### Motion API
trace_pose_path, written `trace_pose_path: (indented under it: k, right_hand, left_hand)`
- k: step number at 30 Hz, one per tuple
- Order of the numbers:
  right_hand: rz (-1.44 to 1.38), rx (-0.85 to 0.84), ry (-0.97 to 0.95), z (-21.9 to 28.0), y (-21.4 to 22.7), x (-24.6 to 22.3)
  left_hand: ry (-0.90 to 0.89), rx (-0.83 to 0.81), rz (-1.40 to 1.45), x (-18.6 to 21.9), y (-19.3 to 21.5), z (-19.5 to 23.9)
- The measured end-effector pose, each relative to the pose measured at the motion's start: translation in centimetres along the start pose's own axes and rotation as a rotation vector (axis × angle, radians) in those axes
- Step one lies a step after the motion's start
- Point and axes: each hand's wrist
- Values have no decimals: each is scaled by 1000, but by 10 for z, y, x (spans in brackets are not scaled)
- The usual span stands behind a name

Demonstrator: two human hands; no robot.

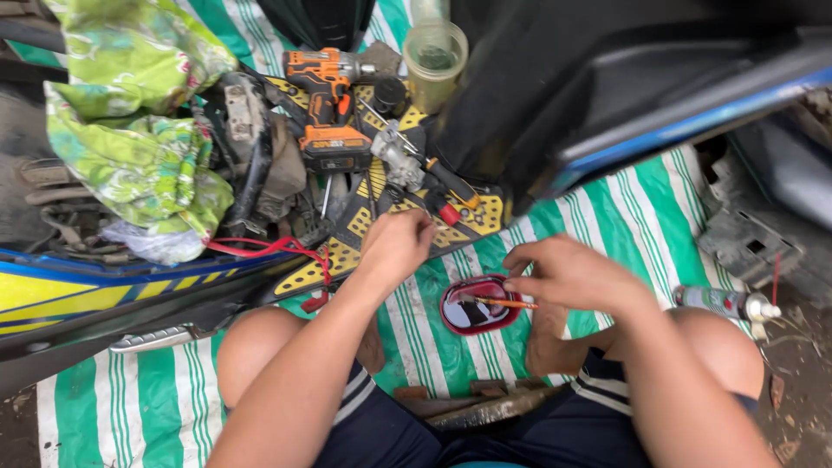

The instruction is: The person cleans a small metal part by spraying it with a can and scrubbing it with a brush in a red container. They then pick up a carburetor and manipulate it with their hands.

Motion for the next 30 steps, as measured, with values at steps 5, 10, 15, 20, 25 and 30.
trace_pose_path:
  k: [5,10,15,20,25,30]
  right_hand:
    - [439,-225,-182,-64,-77,39]
    - [333,-332,-77,-92,-89,14]
    - [412,-331,-10,-115,-117,57]
    - [328,-319,-52,-114,-96,27]
    - [230,-159,-82,-120,-85,21]
    - [190,-105,-124,-110,-73,3]
  left_hand:
    - [37,47,148,5,41,14]
    - [106,64,327,-13,39,-2]
    - [141,49,364,-18,35,-18]
    - [148,12,402,-7,38,-34]
    - [201,8,540,-13,28,-45]
    - [254,13,791,-24,8,-44]
Point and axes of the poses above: each hand's wrist, its own z-axis away from the middle knuckle, its own y-axis out of the back of the hand, x = y × z, and after that the axes turned 6 degrees about -z, right-handed
